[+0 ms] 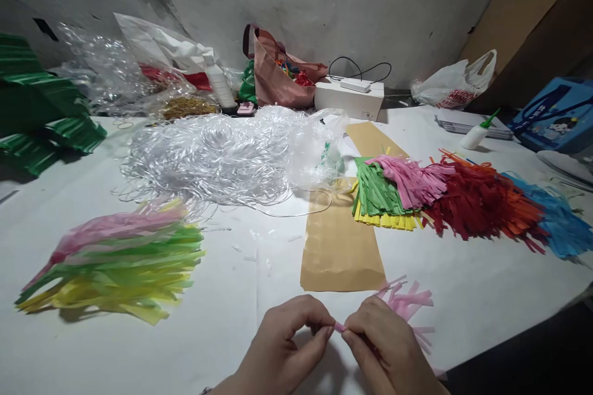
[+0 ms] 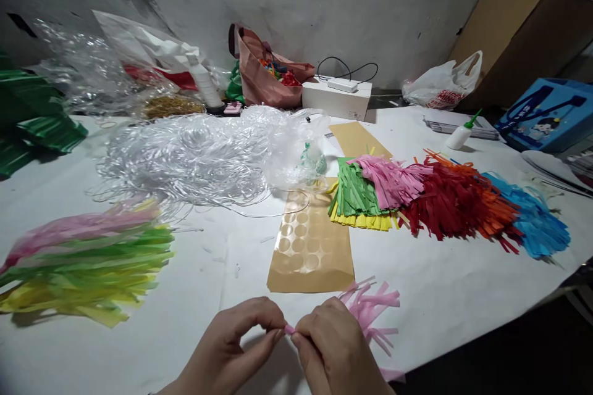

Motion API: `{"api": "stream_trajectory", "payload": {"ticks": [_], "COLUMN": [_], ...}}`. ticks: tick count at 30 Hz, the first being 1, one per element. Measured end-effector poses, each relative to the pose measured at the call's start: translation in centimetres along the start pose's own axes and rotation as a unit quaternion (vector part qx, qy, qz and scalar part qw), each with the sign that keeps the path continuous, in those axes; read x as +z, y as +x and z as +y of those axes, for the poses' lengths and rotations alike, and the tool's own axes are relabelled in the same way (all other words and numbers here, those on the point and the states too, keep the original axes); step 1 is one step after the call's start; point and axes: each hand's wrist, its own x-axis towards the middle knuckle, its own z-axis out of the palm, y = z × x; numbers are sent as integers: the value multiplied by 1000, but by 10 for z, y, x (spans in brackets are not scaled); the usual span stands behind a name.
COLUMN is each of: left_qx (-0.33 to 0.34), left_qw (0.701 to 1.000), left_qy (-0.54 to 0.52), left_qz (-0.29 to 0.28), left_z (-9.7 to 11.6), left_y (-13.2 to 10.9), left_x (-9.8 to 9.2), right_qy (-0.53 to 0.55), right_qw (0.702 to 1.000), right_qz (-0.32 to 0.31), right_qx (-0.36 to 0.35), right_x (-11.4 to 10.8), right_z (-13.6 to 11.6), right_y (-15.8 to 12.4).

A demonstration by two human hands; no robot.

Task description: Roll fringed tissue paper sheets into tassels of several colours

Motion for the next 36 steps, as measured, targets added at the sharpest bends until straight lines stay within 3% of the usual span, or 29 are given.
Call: {"api": "stream_trajectory", "payload": {"ticks": [3,7,11,14,16,20,25,28,32,36], "left_qx": [36,60,100,139,160,174,170,143,10,-102], "left_qw": [998,996,989,980,973,964,963,978,998,958], "left_qy": [36,68,104,141,166,196,192,137,-55,-262], "left_qz": [-22,-20,-9,-3,8,44,79,59,4,-50], "left_z": [-1,-1,-1,-4,-6,-5,-2,-4,-7,-2], "left_y": [0,-2,-5,-7,-7,-5,-2,-3,-3,-2], "left_x": [-1,1,4,6,6,2,-1,-2,-3,6], "right_qy": [-17,-22,1,-19,-37,-73,-88,-75,-39,-16], "right_qw": [1000,998,999,999,997,996,994,996,999,1000], "right_qz": [3,-45,-4,-15,-30,12,16,0,30,-11], "right_qx": [-14,-31,-37,-48,-53,-58,-61,-44,-11,13], "right_x": [-1,-7,-5,-2,-1,-1,-4,-6,-4,-3], "right_z": [-3,-4,-4,-8,-10,-12,-7,-5,-3,-7], "right_y": [3,6,7,9,11,14,8,1,-8,-10]}}
